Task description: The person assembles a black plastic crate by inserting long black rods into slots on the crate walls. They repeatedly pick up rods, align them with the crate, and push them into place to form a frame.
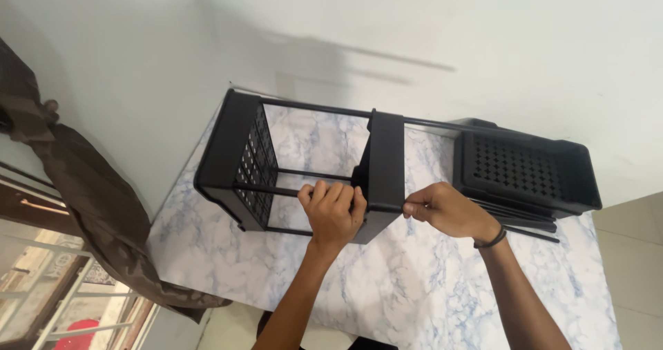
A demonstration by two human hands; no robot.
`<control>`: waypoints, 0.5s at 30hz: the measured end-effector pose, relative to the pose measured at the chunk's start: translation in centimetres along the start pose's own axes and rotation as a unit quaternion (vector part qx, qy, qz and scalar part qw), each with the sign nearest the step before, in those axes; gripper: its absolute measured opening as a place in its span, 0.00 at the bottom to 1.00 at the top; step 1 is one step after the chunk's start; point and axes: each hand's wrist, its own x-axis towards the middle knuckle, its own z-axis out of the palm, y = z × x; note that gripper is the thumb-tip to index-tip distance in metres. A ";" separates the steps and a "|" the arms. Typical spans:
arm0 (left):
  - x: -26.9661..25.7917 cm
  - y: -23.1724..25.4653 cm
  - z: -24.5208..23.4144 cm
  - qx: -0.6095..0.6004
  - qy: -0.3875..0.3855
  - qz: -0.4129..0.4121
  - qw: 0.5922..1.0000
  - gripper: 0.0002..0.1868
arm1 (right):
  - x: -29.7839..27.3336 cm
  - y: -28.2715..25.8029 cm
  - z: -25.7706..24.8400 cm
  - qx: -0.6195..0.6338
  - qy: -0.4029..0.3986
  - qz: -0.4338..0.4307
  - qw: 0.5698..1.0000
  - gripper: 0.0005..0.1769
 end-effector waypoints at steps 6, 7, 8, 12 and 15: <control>1.1 0.6 -1.1 -0.018 -0.025 -0.025 0.999 0.18 | -0.7 -0.4 0.7 0.069 0.071 -0.027 0.995 0.09; 1.3 0.8 -1.5 -0.026 -0.036 -0.041 0.998 0.17 | -0.9 -0.5 0.9 0.076 0.083 -0.033 0.993 0.09; 1.6 1.1 -1.8 -0.034 -0.047 -0.057 0.997 0.16 | -1.1 -0.5 1.1 0.084 0.110 -0.055 0.989 0.09; 3.0 3.4 -2.2 -0.100 -0.059 -0.129 0.985 0.21 | -1.6 -0.6 1.5 0.073 0.174 -0.134 0.973 0.09; 3.5 5.3 -1.0 -0.048 -0.111 -0.217 0.969 0.25 | -2.0 -0.4 2.2 0.053 0.197 -0.181 0.962 0.10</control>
